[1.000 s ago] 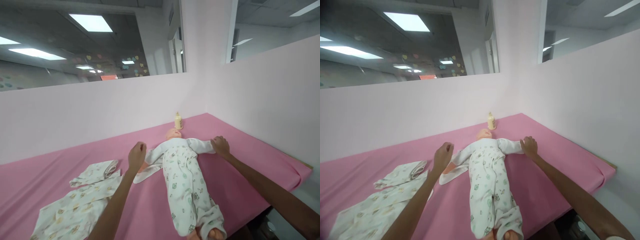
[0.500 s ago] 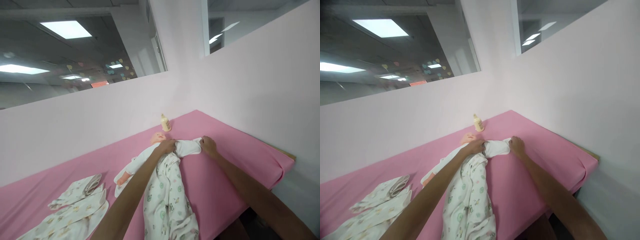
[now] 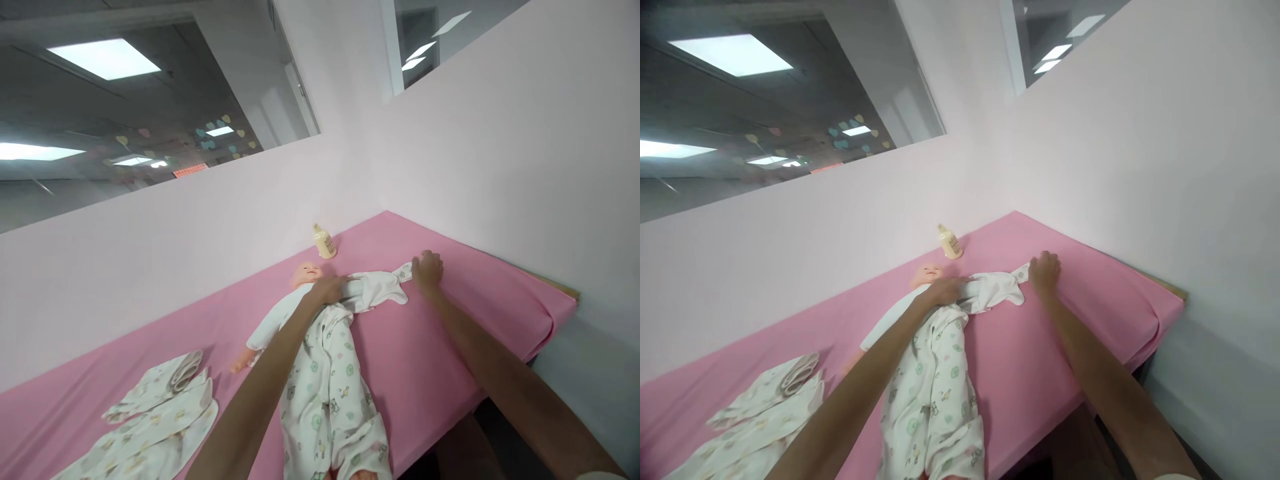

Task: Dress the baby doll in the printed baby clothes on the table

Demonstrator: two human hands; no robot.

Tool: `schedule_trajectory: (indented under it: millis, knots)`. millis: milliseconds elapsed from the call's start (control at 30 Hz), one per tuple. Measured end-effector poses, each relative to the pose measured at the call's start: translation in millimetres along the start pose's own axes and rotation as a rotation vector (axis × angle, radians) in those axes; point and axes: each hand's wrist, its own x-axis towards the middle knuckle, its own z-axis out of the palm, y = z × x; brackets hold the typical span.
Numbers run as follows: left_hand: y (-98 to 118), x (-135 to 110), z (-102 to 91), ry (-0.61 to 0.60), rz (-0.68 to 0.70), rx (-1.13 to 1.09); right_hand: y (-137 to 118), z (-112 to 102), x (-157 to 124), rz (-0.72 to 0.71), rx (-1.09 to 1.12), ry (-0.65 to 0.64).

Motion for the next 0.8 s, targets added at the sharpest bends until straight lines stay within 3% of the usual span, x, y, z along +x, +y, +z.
schedule_trajectory:
  millis: [67, 133, 233, 300, 400, 633, 800]
  knots:
    - [13, 4, 0.5, -0.006, 0.037, -0.014, -11, 9, -19, -0.182, -0.032, -0.029]
    - [28, 11, 3.7, 0.011, 0.073, -0.025, -22, 18, -40, -0.32, -0.058, -0.138]
    - [48, 22, 11.9, 0.04, 0.116, -0.021, -35, 31, -66, -0.356, -0.126, -0.315]
    - [55, 27, 17.2, 0.053, 0.141, -0.011, -38, 36, -75, -0.336, -0.18, -0.356]
    - [57, 30, 22.0, 0.067, 0.159, -0.003, -38, 37, -75, -0.327, -0.229, -0.354]
    - [58, 28, 23.8, 0.088, 0.102, -0.017, -31, 24, -64, -0.471, -0.278, -0.435]
    - [62, 23, 17.5, 0.101, 0.074, -0.047, -32, 13, -59, -0.421, -0.332, -0.4]
